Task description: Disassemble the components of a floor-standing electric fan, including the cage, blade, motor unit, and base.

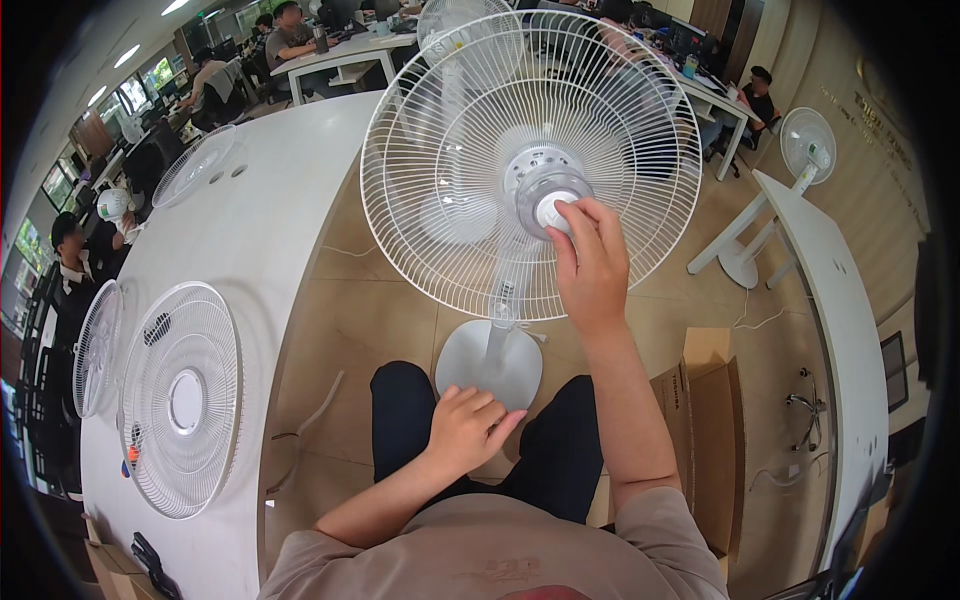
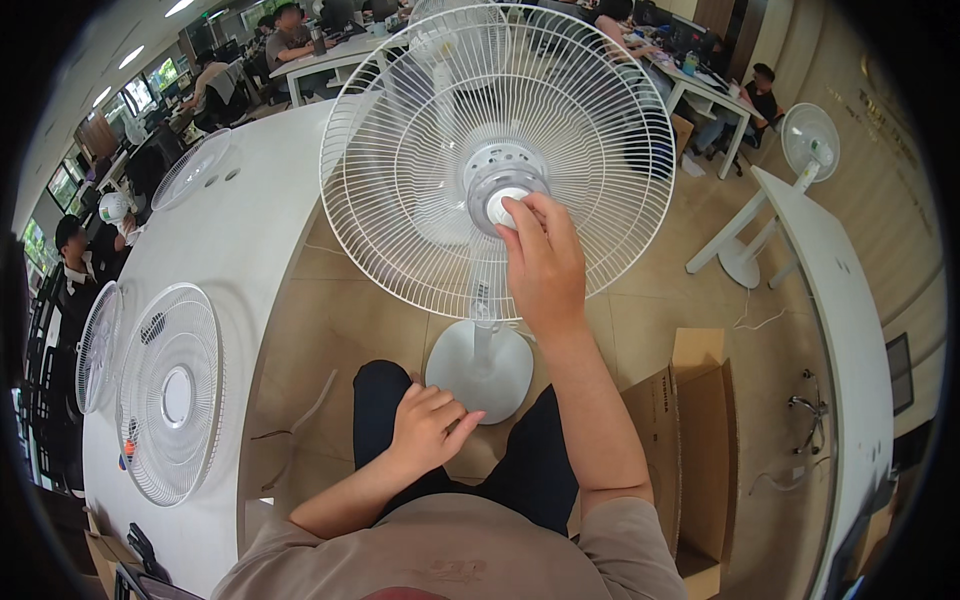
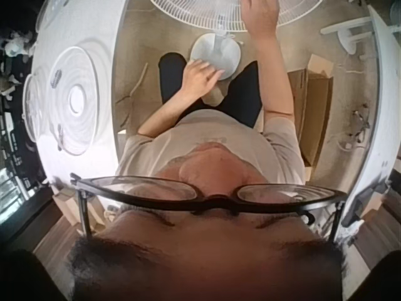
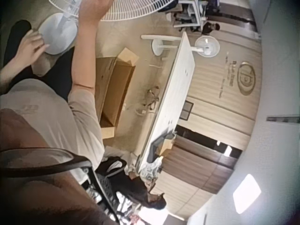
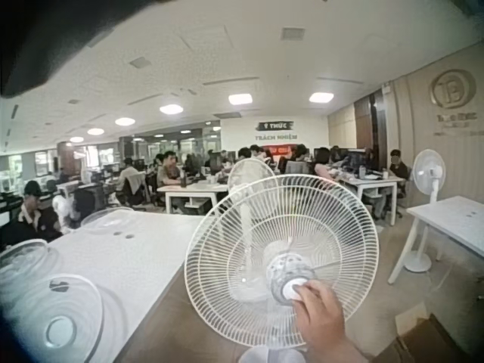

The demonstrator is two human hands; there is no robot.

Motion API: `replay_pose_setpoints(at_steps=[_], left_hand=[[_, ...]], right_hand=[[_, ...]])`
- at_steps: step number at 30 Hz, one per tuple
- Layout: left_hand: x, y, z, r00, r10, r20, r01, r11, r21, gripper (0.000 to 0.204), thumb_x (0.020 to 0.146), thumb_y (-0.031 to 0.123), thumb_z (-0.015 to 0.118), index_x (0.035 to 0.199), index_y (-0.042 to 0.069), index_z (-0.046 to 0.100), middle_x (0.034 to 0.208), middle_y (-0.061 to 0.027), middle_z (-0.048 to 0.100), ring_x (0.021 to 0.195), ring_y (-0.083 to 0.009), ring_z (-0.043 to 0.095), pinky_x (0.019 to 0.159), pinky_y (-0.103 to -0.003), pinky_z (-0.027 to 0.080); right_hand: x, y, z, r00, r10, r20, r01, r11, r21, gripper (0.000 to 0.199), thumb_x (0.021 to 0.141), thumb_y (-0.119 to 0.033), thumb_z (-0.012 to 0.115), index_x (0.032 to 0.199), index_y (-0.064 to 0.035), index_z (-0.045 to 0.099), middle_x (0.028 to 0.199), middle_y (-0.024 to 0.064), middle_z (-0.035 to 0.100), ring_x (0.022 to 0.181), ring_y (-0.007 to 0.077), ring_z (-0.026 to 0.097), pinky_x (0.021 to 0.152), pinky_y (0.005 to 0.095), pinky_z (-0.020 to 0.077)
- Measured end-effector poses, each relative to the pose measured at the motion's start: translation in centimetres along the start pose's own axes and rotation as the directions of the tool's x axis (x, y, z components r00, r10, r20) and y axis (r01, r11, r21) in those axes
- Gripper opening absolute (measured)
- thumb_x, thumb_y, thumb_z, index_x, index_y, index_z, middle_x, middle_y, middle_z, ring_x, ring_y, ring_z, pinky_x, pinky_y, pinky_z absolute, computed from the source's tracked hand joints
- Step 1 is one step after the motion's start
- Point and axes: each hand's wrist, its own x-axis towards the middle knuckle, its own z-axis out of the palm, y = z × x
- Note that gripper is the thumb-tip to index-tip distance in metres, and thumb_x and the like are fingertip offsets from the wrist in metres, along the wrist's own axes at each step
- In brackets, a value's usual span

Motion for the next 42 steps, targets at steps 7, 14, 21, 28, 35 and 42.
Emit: replay_pose_setpoints(at_steps=[7, 14, 21, 28, 35, 42], left_hand=[[-4.4, -3.1, 5.5, 0.992, -0.088, 0.095, 0.102, 0.983, -0.152, 0.02, 0.089, 0.023, 0.08, 0.077, 0.01, 0.071, 0.07, -0.0025, 0.06, 0.067, -0.0229, 0.058, 0.068, -0.036, 0.04], [-8.3, -4.3, 9.4, 0.957, -0.162, 0.24, 0.208, 0.961, -0.184, 0.017, 0.093, 0.023, 0.077, 0.084, 0.008, 0.074, 0.074, -0.0054, 0.066, 0.074, -0.0249, 0.065, 0.072, -0.038, 0.046], [-11.6, -8.7, 13.2, 0.957, -0.14, 0.255, 0.203, 0.949, -0.241, 0.016, 0.093, 0.02, 0.076, 0.085, 0.006, 0.073, 0.076, -0.0082, 0.067, 0.074, -0.0291, 0.066, 0.073, -0.042, 0.05], [-13.1, -8.0, 14.8, 0.943, -0.056, 0.329, 0.167, 0.932, -0.321, 0.017, 0.092, 0.019, 0.077, 0.083, 0.005, 0.072, 0.075, -0.0099, 0.066, 0.07, -0.0313, 0.065, 0.07, -0.043, 0.052], [-13.1, -8.8, 14.9, 0.876, -0.196, 0.441, 0.345, 0.893, -0.289, 0.021, 0.095, 0.021, 0.074, 0.085, 0.003, 0.073, 0.077, -0.0134, 0.068, 0.073, -0.0342, 0.066, 0.068, -0.044, 0.052], [-13.5, -8.9, 14.9, 0.868, -0.206, 0.452, 0.363, 0.885, -0.293, 0.021, 0.097, 0.023, 0.072, 0.089, 0.003, 0.075, 0.082, -0.014, 0.071, 0.075, -0.0344, 0.068, 0.07, -0.044, 0.053]], right_hand=[[-0.2, 0.2, -0.1, 0.999, 0.041, 0.016, -0.041, 0.999, 0.017, 0.033, 0.084, 0.001, 0.08, 0.116, 0.0001, 0.07, 0.113, 0.0128, 0.064, 0.099, 0.0302, 0.066, 0.083, 0.0377, 0.0541], [-0.5, -0.1, 0.5, 0.998, 0.034, -0.056, -0.035, 0.999, -0.008, 0.034, 0.082, -0.002, 0.083, 0.114, -0.0007, 0.071, 0.111, 0.0104, 0.065, 0.092, 0.0275, 0.067, 0.076, 0.0369, 0.055], [-0.8, 0.5, 0.9, 0.993, -0.025, -0.116, 0.017, 0.998, -0.068, 0.038, 0.078, -0.007, 0.087, 0.113, -0.0049, 0.073, 0.11, 0.0078, 0.066, 0.088, 0.0259, 0.065, 0.075, 0.0367, 0.0528], [-1.0, 0.2, 0.6, 0.995, -0.049, -0.088, 0.039, 0.993, -0.109, 0.041, 0.076, -0.005, 0.087, 0.114, -0.0066, 0.073, 0.111, 0.007, 0.066, 0.087, 0.025, 0.063, 0.075, 0.0363, 0.0524], [-0.7, 0.4, 0.5, 0.995, -0.044, -0.085, 0.039, 0.998, -0.056, 0.038, 0.078, -0.001, 0.085, 0.114, -0.0052, 0.073, 0.11, 0.0085, 0.065, 0.091, 0.026, 0.064, 0.075, 0.036, 0.0527], [-0.6, 0.6, 1.1, 0.992, -0.071, -0.102, 0.064, 0.995, -0.07, 0.037, 0.079, -0.003, 0.086, 0.114, -0.0046, 0.072, 0.109, 0.0094, 0.064, 0.093, 0.0269, 0.064, 0.076, 0.037, 0.0526]])
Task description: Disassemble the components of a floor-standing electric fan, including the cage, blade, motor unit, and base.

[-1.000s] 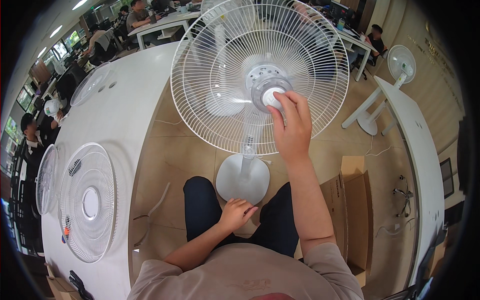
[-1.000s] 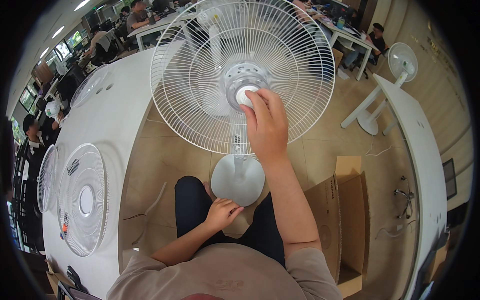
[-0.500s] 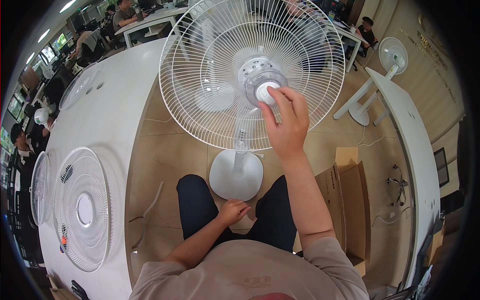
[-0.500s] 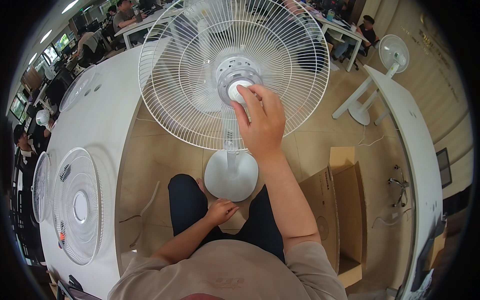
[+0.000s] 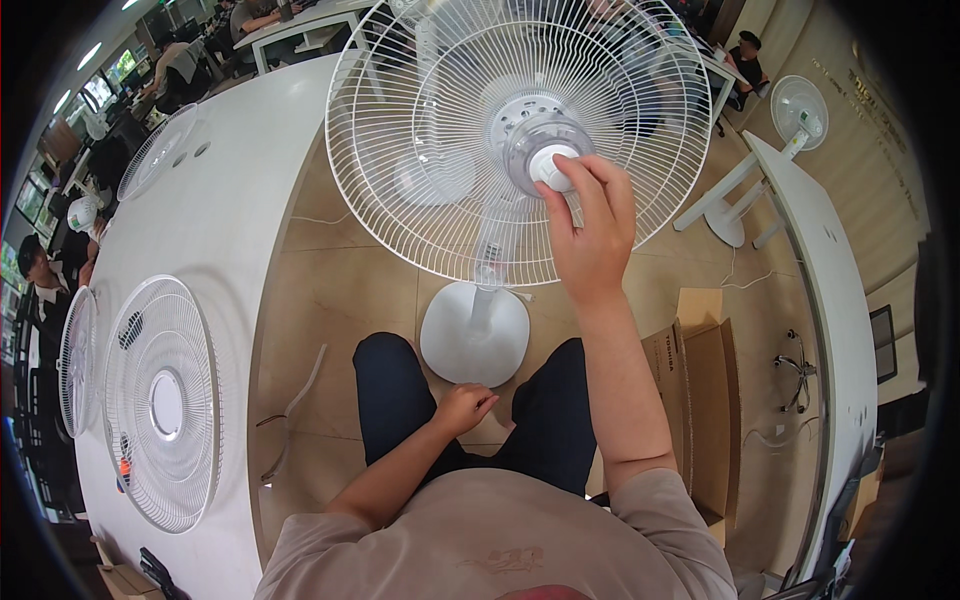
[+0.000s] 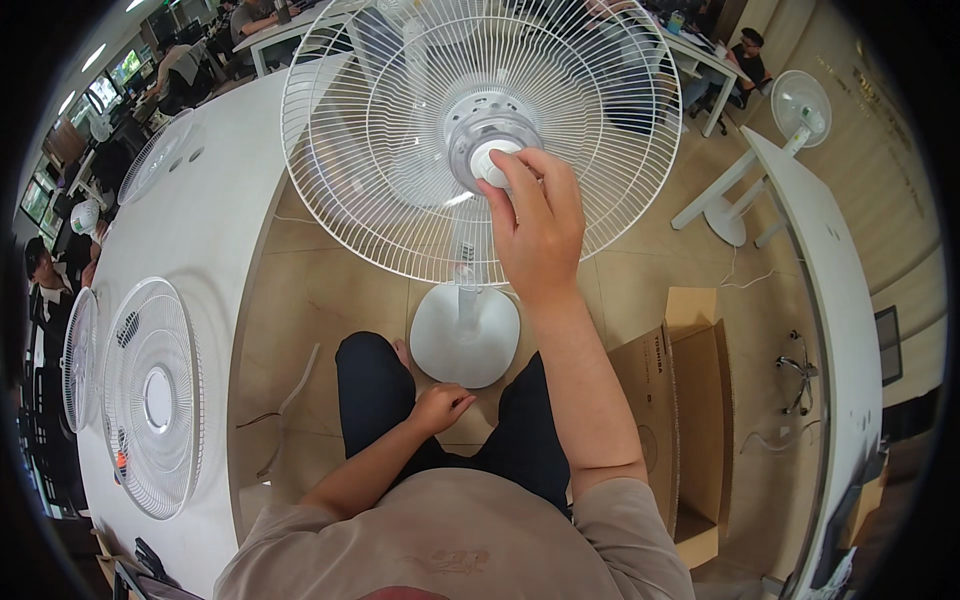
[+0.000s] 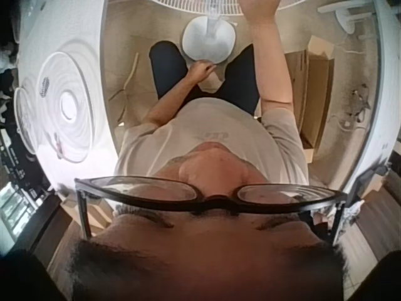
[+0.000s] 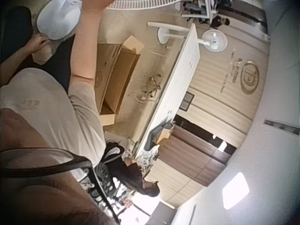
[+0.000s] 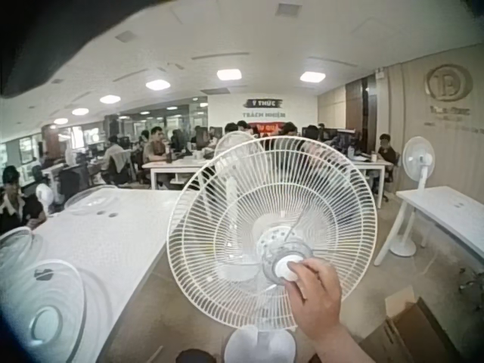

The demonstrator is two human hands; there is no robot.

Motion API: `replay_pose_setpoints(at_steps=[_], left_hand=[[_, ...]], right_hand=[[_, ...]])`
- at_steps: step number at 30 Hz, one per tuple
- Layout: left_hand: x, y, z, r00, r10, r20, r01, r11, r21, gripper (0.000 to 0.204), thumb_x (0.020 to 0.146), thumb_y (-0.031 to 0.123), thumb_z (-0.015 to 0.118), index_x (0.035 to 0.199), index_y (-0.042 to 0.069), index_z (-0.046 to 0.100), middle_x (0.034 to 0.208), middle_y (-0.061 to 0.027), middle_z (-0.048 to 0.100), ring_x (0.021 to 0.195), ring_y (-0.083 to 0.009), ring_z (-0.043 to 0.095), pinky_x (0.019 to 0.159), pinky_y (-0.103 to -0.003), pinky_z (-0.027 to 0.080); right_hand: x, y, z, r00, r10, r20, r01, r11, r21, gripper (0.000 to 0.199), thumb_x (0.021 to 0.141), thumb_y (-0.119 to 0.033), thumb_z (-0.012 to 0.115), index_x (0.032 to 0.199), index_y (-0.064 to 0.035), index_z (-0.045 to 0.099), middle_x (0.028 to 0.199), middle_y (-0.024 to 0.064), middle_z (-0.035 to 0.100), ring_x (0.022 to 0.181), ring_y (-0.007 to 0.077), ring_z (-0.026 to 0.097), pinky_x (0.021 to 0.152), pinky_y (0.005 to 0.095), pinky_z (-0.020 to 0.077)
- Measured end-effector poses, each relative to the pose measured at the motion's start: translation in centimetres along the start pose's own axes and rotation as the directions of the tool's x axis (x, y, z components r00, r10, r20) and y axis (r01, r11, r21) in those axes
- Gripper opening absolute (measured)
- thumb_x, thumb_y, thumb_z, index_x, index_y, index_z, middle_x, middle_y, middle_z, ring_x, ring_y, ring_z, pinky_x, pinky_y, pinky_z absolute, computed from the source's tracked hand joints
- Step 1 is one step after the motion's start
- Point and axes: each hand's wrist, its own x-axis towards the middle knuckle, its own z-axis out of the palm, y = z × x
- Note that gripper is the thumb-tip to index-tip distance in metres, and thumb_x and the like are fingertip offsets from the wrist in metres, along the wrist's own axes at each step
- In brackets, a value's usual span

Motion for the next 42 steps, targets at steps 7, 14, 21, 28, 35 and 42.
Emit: replay_pose_setpoints(at_steps=[7, 14, 21, 28, 35, 42], left_hand=[[0.2, 0.0, 0.2, 1.0, 0.016, -0.002, -0.016, 1.0, -0.005, 0.022, 0.097, 0.022, 0.072, 0.088, 0.002, 0.075, 0.082, -0.0138, 0.072, 0.074, -0.0338, 0.068, 0.069, -0.044, 0.053], [0.3, 0.3, -0.1, 0.999, -0.026, -0.03, 0.025, 0.999, -0.037, 0.021, 0.096, 0.021, 0.073, 0.088, 0.002, 0.075, 0.079, -0.0147, 0.07, 0.072, -0.0332, 0.068, 0.067, -0.043, 0.053], [0.2, 0.1, 0.1, 0.999, -0.048, -0.003, 0.048, 0.999, -0.012, 0.021, 0.096, 0.022, 0.073, 0.089, 0.003, 0.075, 0.081, -0.0146, 0.071, 0.073, -0.0334, 0.068, 0.068, -0.044, 0.053], [0.2, 0.4, -0.1, 0.999, -0.038, 0.008, 0.038, 0.999, -0.02, 0.019, 0.096, 0.022, 0.073, 0.092, 0.004, 0.076, 0.081, -0.0141, 0.07, 0.074, -0.0334, 0.068, 0.068, -0.044, 0.053], [4.5, 9.9, -7.4, 0.848, 0.497, -0.185, -0.494, 0.867, 0.066, 0.009, 0.088, 0.018, 0.08, 0.09, 0.009, 0.076, 0.082, -0.0049, 0.068, 0.072, -0.0251, 0.065, 0.068, -0.039, 0.051], [13.1, 21.0, -25.9, 0.478, 0.792, -0.379, -0.431, 0.588, 0.685, 0.037, 0.075, 0.003, 0.075, 0.11, 0.014, 0.076, 0.115, -0.005, 0.074, 0.108, -0.0261, 0.07, 0.093, -0.045, 0.05]], right_hand=[[0.2, -0.3, -0.2, 1.0, 0.003, -0.011, -0.004, 1.0, -0.018, 0.04, 0.074, -0.007, 0.09, 0.11, -0.0052, 0.071, 0.102, 0.0083, 0.063, 0.09, 0.0274, 0.063, 0.075, 0.0378, 0.0518], [0.1, 0.0, -0.4, 1.0, 0.017, 0.002, -0.017, 0.999, -0.027, 0.039, 0.074, -0.008, 0.093, 0.108, -0.0031, 0.073, 0.103, 0.0079, 0.064, 0.09, 0.0249, 0.064, 0.077, 0.0348, 0.0525], [0.2, 0.0, -0.4, 1.0, 0.01, -0.002, -0.01, 1.0, -0.025, 0.039, 0.074, -0.007, 0.092, 0.108, -0.0029, 0.073, 0.103, 0.008, 0.063, 0.09, 0.025, 0.064, 0.077, 0.035, 0.0523], [0.3, 0.0, -0.4, 1.0, -0.001, -0.023, 0.001, 1.0, -0.013, 0.042, 0.072, -0.008, 0.092, 0.108, -0.0055, 0.071, 0.1, 0.0078, 0.062, 0.088, 0.027, 0.062, 0.073, 0.0376, 0.051], [0.1, 0.0, -0.1, 1.0, 0.017, 0.004, -0.017, 1.0, -0.009, 0.041, 0.073, -0.007, 0.093, 0.109, -0.0039, 0.072, 0.104, 0.0082, 0.063, 0.091, 0.0256, 0.063, 0.077, 0.0356, 0.052], [0.6, 0.0, -0.5, 1.0, 0.002, -0.003, -0.002, 1.0, -0.014, 0.043, 0.072, -0.008, 0.091, 0.11, -0.0061, 0.07, 0.102, 0.0081, 0.063, 0.09, 0.0282, 0.063, 0.075, 0.0387, 0.0513]])
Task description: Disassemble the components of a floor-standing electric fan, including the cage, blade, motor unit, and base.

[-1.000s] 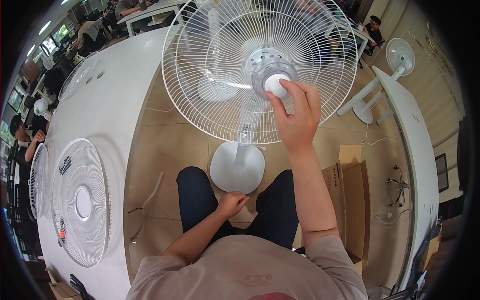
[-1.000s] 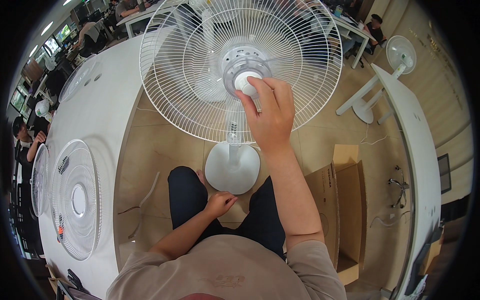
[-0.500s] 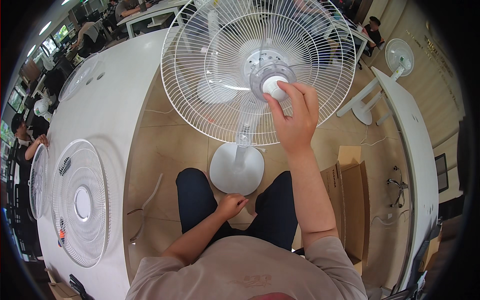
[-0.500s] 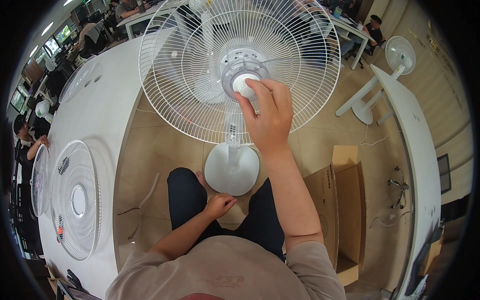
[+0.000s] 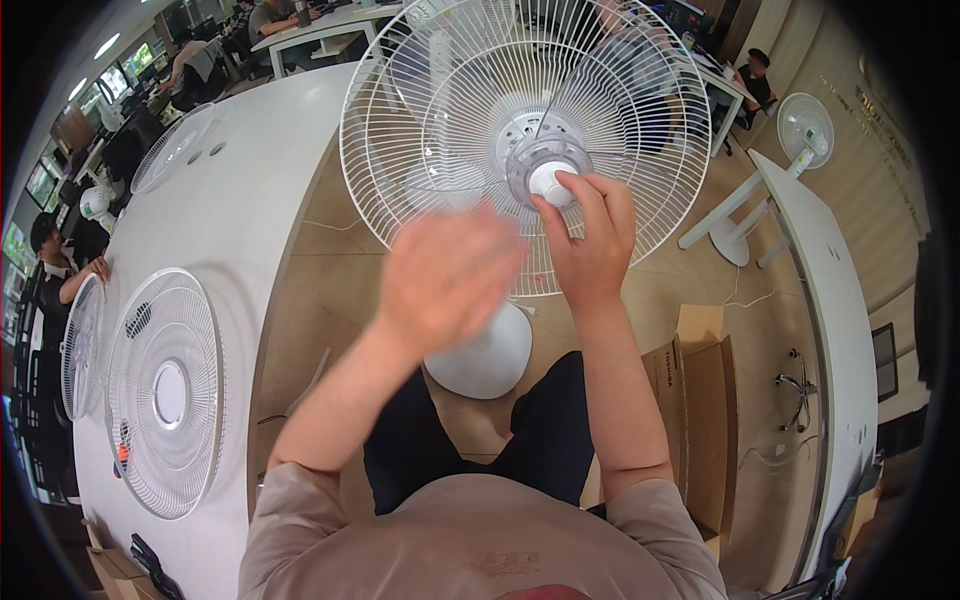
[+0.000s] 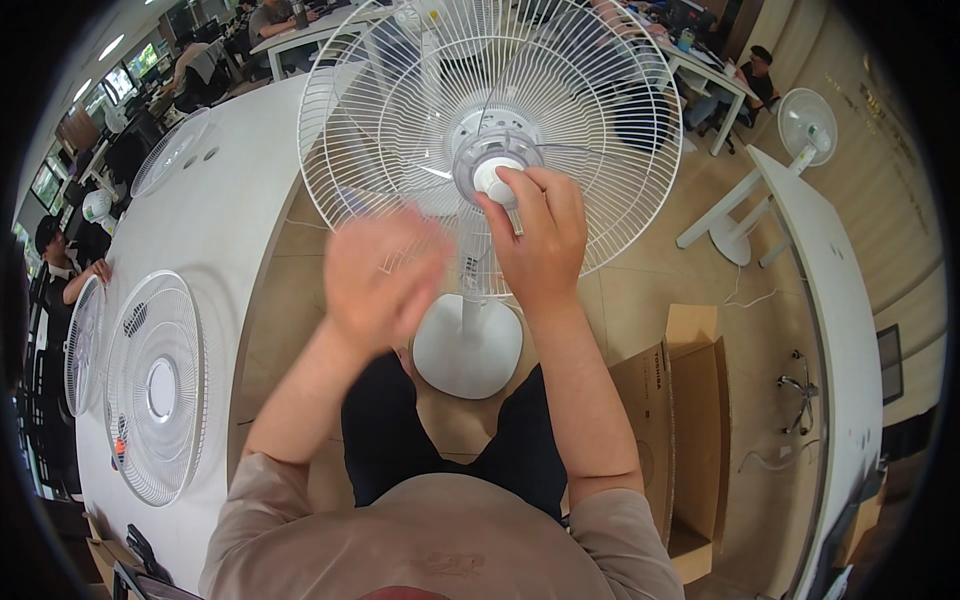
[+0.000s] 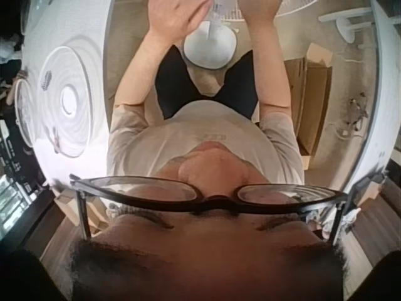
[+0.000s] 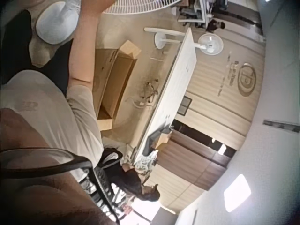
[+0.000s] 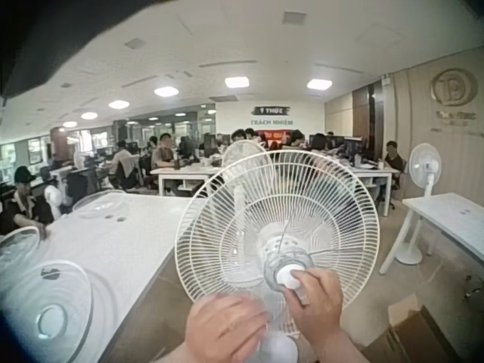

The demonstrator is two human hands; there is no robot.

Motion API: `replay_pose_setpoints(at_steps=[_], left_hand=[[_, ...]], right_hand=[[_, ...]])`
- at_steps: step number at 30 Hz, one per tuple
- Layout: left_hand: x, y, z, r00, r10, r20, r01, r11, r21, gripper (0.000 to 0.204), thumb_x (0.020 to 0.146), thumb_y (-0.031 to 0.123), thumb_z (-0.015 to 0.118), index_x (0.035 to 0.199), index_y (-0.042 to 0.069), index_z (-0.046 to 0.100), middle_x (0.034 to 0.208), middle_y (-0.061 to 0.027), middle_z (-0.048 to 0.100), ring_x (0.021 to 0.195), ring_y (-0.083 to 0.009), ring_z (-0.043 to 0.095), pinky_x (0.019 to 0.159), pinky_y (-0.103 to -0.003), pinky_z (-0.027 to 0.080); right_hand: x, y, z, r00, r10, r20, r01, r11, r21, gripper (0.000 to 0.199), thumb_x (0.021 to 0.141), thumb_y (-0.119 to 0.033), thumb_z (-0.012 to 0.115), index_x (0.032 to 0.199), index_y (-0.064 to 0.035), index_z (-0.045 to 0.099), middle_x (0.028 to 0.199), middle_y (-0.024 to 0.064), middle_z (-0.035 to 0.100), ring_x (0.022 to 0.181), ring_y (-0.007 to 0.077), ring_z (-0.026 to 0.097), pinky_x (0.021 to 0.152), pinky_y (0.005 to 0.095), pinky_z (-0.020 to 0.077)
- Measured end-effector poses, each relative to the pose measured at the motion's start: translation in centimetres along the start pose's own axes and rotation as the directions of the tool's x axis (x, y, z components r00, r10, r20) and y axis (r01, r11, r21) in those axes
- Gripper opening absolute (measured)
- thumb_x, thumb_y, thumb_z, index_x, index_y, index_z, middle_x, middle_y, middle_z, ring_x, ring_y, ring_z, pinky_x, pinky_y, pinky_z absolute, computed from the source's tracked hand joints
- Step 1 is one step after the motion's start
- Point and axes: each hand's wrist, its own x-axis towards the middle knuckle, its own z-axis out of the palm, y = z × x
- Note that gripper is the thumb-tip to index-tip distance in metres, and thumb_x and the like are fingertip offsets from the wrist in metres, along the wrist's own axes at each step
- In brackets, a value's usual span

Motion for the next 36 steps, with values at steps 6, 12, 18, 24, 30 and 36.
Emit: replay_pose_setpoints(at_steps=[6, 12, 18, 24, 30, 36], left_hand=[[4.2, -6.3, -1.0, 0.992, -0.001, 0.124, -0.04, 0.943, 0.329, 0.054, 0.075, -0.004, 0.067, 0.125, 0.018, 0.073, 0.143, -0.0002, 0.065, 0.141, -0.0258, 0.054, 0.122, -0.054, 0.03], [4.0, -7.4, -0.5, 0.968, -0.017, 0.249, -0.105, 0.878, 0.467, 0.066, 0.077, -0.004, 0.065, 0.139, 0.02, 0.066, 0.154, 0.0008, 0.056, 0.148, -0.0229, 0.047, 0.126, -0.06, 0.021], [2.3, -7.5, -0.1, 0.955, -0.082, 0.285, -0.053, 0.898, 0.436, 0.064, 0.08, 0.002, 0.069, 0.142, 0.02, 0.064, 0.156, -0.0004, 0.054, 0.148, -0.024, 0.046, 0.125, -0.064, 0.02], [-9.1, 0.1, 1.6, 0.905, -0.168, 0.391, 0.131, 0.984, 0.121, 0.011, 0.084, 0.022, 0.079, 0.092, 0.017, 0.075, 0.086, 0.002, 0.072, 0.082, -0.0216, 0.068, 0.082, -0.043, 0.044], [-11.0, 10.5, 2.0, 0.941, -0.208, 0.266, 0.304, 0.864, -0.4, 0.014, 0.077, 0.018, 0.086, 0.081, 0.014, 0.074, 0.067, 0.0023, 0.065, 0.06, -0.0147, 0.059, 0.066, -0.029, 0.039], [-10.9, 6.7, 1.4, 0.907, -0.322, 0.273, 0.392, 0.88, -0.267, 0.01, 0.079, 0.011, 0.083, 0.083, 0.012, 0.074, 0.07, 0.0007, 0.068, 0.065, -0.0166, 0.065, 0.069, -0.032, 0.04]], right_hand=[[-0.1, -0.1, 0.3, 1.0, 0.021, 0.021, -0.022, 1.0, 0.012, 0.042, 0.073, -0.009, 0.09, 0.11, -0.0061, 0.07, 0.102, 0.008, 0.063, 0.091, 0.0282, 0.063, 0.076, 0.0389, 0.0513], [-0.1, 0.1, 0.4, 1.0, 0.011, 0.014, -0.011, 1.0, 0.015, 0.043, 0.073, -0.009, 0.091, 0.11, -0.0059, 0.07, 0.103, 0.0079, 0.063, 0.091, 0.0276, 0.063, 0.076, 0.0389, 0.0514], [-0.2, 0.1, 0.4, 1.0, 0.014, 0.005, -0.014, 1.0, 0.01, 0.042, 0.073, -0.01, 0.091, 0.109, -0.0059, 0.071, 0.101, 0.0076, 0.063, 0.089, 0.0272, 0.062, 0.074, 0.0383, 0.0509], [-0.1, -0.1, 0.4, 0.999, 0.029, -0.013, -0.029, 0.999, 0.027, 0.041, 0.072, -0.011, 0.092, 0.108, -0.0059, 0.072, 0.096, 0.0063, 0.061, 0.084, 0.0256, 0.059, 0.071, 0.0372, 0.0488], [-0.2, -0.1, 0.4, 1.0, 0.019, -0.011, -0.018, 0.999, 0.029, 0.041, 0.072, -0.009, 0.092, 0.108, -0.0048, 0.073, 0.094, 0.0062, 0.06, 0.082, 0.0242, 0.059, 0.07, 0.0358, 0.0479], [-0.3, -0.2, 0.7, 0.999, 0.01, -0.035, -0.009, 1.0, 0.027, 0.041, 0.072, -0.009, 0.092, 0.107, -0.0063, 0.072, 0.092, 0.0054, 0.059, 0.081, 0.0246, 0.058, 0.068, 0.0369, 0.0467]])
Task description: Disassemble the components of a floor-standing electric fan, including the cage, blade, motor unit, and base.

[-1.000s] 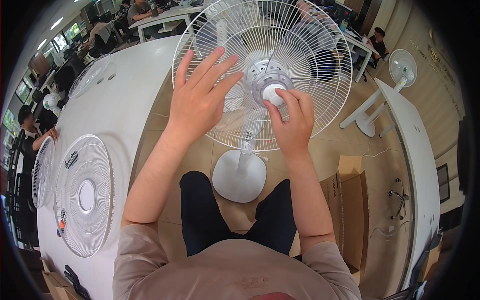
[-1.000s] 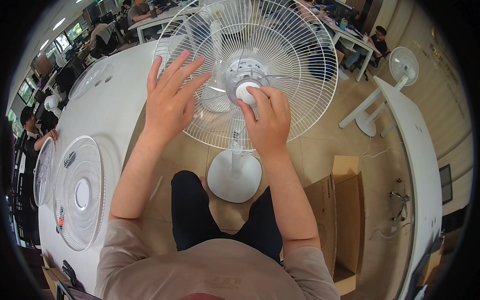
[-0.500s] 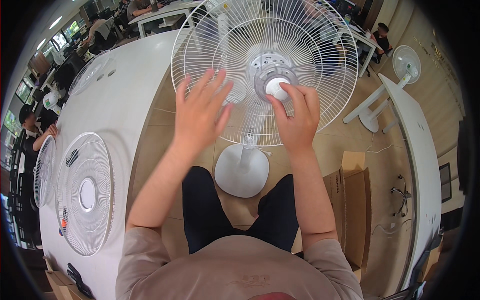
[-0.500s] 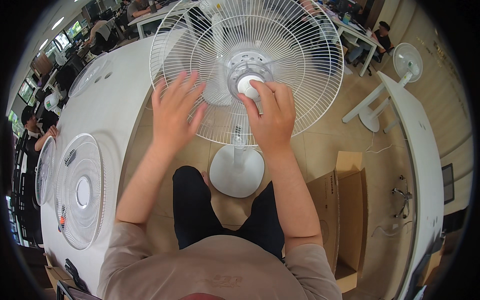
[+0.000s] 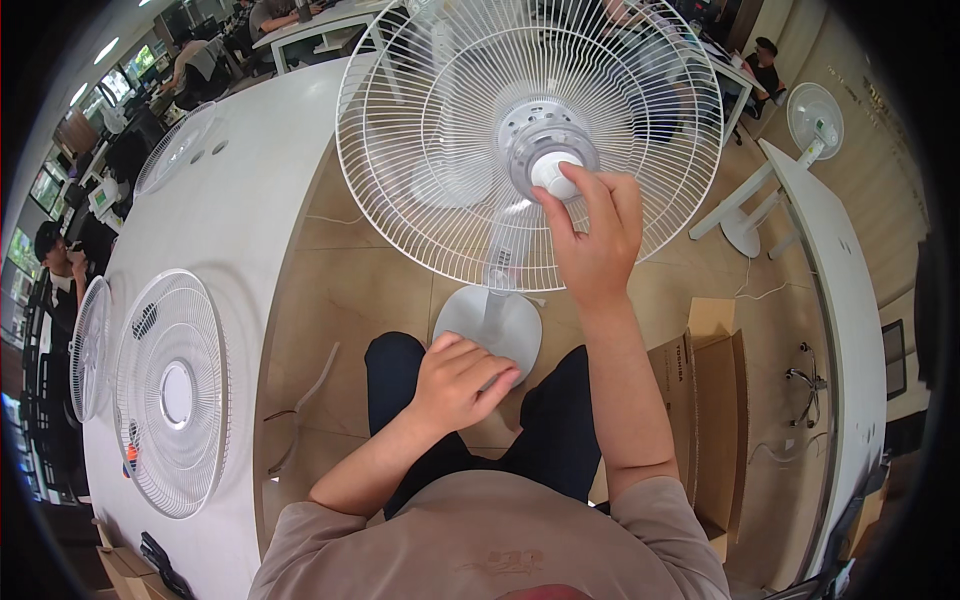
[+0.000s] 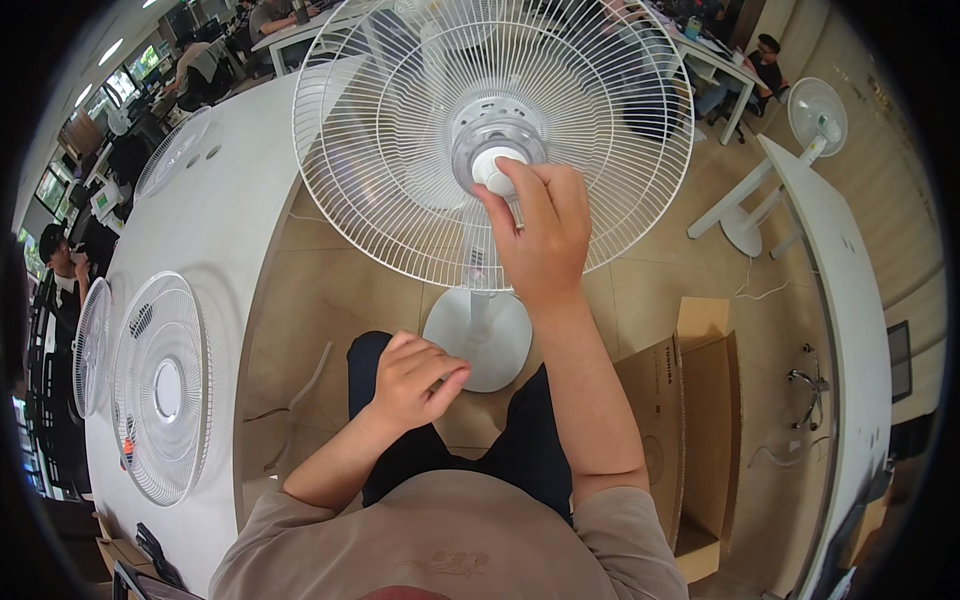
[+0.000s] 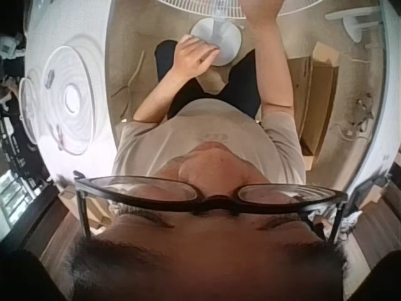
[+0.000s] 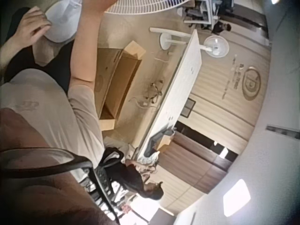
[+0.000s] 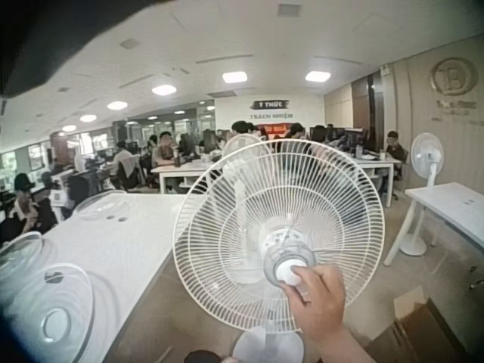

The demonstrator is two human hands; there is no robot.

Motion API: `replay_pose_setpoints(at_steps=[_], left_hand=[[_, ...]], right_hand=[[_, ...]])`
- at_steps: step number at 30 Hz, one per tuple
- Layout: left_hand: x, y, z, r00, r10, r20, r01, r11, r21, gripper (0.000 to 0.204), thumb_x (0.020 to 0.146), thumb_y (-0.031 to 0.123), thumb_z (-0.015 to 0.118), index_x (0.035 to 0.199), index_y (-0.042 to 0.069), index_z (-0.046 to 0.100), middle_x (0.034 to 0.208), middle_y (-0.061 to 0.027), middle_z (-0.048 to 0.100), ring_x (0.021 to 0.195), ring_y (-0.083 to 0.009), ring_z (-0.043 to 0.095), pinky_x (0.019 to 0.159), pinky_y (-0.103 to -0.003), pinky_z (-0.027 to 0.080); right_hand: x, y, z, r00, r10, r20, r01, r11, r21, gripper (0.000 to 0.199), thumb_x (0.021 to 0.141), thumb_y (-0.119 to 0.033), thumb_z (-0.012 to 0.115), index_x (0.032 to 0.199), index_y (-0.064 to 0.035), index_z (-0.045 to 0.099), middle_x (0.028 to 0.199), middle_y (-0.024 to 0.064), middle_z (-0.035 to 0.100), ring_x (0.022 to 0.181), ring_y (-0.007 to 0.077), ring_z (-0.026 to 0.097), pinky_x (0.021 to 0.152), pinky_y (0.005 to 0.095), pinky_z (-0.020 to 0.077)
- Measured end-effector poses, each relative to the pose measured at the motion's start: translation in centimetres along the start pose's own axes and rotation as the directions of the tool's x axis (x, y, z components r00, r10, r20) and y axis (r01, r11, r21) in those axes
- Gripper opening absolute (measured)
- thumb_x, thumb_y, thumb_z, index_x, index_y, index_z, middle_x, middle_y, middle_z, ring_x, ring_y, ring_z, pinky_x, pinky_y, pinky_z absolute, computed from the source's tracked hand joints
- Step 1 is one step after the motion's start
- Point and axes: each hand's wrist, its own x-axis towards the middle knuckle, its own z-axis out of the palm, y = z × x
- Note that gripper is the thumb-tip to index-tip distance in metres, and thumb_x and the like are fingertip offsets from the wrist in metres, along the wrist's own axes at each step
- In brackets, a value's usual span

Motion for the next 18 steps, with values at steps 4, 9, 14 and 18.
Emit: replay_pose_setpoints(at_steps=[4, 9, 14, 18], left_hand=[[-0.8, -0.2, -0.1, 0.998, -0.055, -0.015, 0.055, 0.998, -0.002, 0.008, 0.081, 0.007, 0.081, 0.084, 0.009, 0.074, 0.072, -0.0011, 0.07, 0.067, -0.0184, 0.066, 0.07, -0.033, 0.042], [-2.5, 0.4, 0.5, 0.995, -0.102, -0.007, 0.102, 0.994, -0.025, 0.006, 0.083, 0.006, 0.08, 0.083, 0.008, 0.074, 0.072, -0.0025, 0.07, 0.067, -0.02, 0.066, 0.07, -0.034, 0.043], [-3.1, 0.4, 0.3, 0.992, -0.123, -0.009, 0.123, 0.992, -0.018, 0.006, 0.083, 0.006, 0.079, 0.083, 0.007, 0.074, 0.072, -0.0031, 0.07, 0.066, -0.0208, 0.065, 0.071, -0.034, 0.044], [-2.9, 0.4, 0.2, 0.991, -0.131, -0.006, 0.13, 0.991, -0.031, 0.005, 0.084, 0.006, 0.079, 0.083, 0.008, 0.074, 0.073, -0.0033, 0.07, 0.066, -0.021, 0.065, 0.071, -0.035, 0.044]], right_hand=[[0.1, -0.1, 0.1, 1.0, -0.006, -0.002, 0.006, 1.0, 0.007, 0.041, 0.071, -0.009, 0.092, 0.107, -0.0065, 0.071, 0.092, 0.0054, 0.059, 0.08, 0.0248, 0.058, 0.068, 0.0372, 0.0468], [0.1, -0.1, -0.1, 1.0, -0.006, 0.004, 0.006, 1.0, 0.01, 0.042, 0.071, -0.009, 0.092, 0.107, -0.0064, 0.071, 0.092, 0.0053, 0.059, 0.08, 0.0248, 0.058, 0.067, 0.0377, 0.0466], [0.0, -0.2, 0.1, 1.0, -0.012, -0.008, 0.012, 1.0, 0.016, 0.041, 0.071, -0.009, 0.092, 0.106, -0.0061, 0.071, 0.092, 0.0053, 0.059, 0.079, 0.0247, 0.057, 0.067, 0.0375, 0.0464], [-0.2, -0.2, -0.4, 1.0, 0.011, 0.02, -0.011, 1.0, -0.006, 0.041, 0.072, -0.008, 0.093, 0.107, -0.0051, 0.072, 0.094, 0.0058, 0.06, 0.082, 0.0242, 0.06, 0.069, 0.0359, 0.0481]])
